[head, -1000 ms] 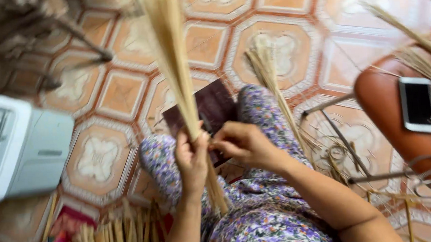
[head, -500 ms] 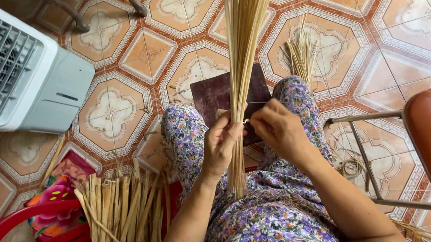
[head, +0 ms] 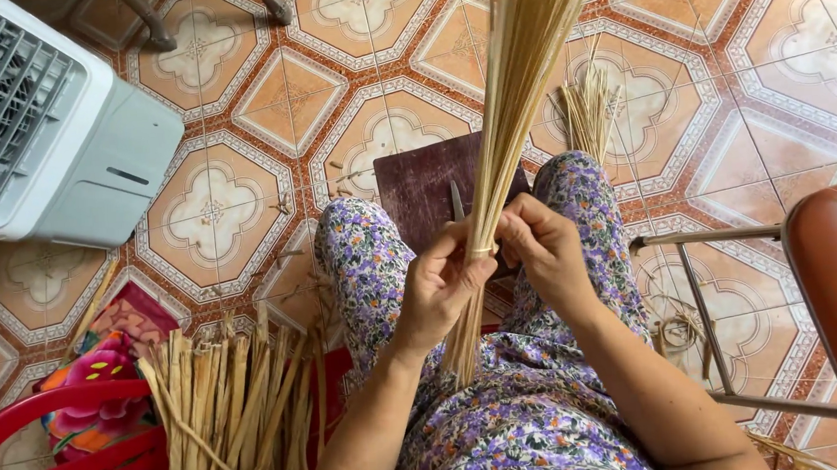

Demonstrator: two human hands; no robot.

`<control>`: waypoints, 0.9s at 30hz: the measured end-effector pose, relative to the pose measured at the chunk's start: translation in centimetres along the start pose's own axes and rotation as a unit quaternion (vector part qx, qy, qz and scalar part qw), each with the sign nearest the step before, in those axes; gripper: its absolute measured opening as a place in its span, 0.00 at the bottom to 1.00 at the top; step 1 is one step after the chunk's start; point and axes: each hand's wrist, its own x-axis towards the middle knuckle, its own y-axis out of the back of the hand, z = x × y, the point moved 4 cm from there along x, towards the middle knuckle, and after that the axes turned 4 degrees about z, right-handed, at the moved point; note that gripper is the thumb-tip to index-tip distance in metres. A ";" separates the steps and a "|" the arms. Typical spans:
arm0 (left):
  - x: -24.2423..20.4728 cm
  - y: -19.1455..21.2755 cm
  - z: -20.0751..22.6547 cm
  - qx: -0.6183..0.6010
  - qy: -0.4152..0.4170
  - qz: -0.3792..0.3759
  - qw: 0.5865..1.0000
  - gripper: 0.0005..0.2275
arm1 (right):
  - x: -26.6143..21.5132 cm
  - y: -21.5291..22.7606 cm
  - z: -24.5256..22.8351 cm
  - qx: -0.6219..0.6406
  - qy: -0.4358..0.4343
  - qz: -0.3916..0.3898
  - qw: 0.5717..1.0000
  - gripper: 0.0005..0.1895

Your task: Shaving and bundling bamboo strips for furniture or craft manufacturing.

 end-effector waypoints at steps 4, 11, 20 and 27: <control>0.2 -0.1 0.7 0.085 0.051 0.051 0.994 0.16 | -1.1 -1.1 2.0 0.013 -0.049 0.032 0.998 0.11; 0.5 0.6 0.8 0.269 -0.122 0.099 0.950 0.05 | -2.0 -3.2 3.8 -0.004 0.000 0.009 1.000 0.12; 3.0 -1.4 2.0 0.088 -0.142 0.120 0.979 0.08 | -3.6 -3.3 -4.9 -0.049 0.156 -0.023 0.986 0.17; 5.2 -4.1 1.0 -0.200 0.042 0.049 0.978 0.11 | -6.2 -0.4 2.7 -0.033 -0.076 -0.133 0.988 0.18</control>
